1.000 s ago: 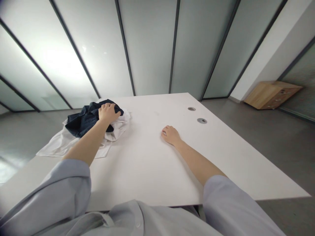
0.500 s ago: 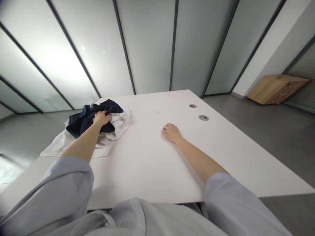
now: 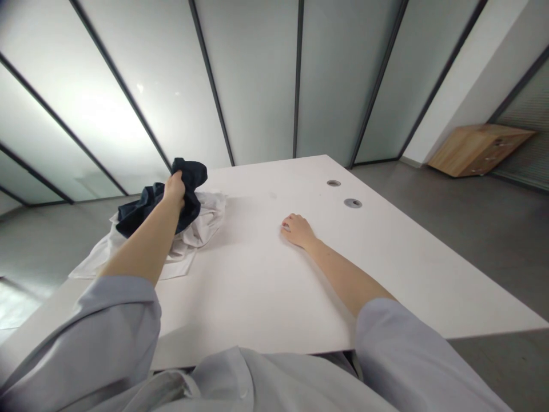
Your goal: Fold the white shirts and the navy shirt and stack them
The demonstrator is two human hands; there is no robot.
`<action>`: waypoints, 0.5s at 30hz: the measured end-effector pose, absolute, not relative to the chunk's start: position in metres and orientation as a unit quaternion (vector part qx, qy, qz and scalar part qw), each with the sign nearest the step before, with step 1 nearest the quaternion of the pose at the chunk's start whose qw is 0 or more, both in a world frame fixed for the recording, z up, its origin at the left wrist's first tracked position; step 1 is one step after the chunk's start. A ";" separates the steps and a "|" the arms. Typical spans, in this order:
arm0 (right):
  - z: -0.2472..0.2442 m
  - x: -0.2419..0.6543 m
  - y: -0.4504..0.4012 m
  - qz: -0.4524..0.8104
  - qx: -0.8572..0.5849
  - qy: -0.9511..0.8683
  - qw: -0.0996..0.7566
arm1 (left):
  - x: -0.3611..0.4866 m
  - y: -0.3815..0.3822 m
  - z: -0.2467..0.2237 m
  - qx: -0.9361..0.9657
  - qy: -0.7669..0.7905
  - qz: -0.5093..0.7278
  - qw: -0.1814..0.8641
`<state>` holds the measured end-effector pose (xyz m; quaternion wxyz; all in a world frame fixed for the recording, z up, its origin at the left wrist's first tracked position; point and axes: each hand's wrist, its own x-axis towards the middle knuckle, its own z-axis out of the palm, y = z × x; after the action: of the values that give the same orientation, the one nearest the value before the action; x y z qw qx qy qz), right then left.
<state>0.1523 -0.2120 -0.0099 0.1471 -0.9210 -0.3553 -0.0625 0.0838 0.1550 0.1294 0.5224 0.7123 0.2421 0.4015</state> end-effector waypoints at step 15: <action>-0.017 0.193 -0.247 -0.226 -0.830 -0.103 0.499 | 0.099 -0.047 0.008 0.958 0.028 0.083 0.273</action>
<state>0.1931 -0.2465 -0.0168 0.4992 -0.8303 -0.1026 -0.2257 0.0988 -0.0470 0.0084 0.2727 0.9581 0.0285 0.0827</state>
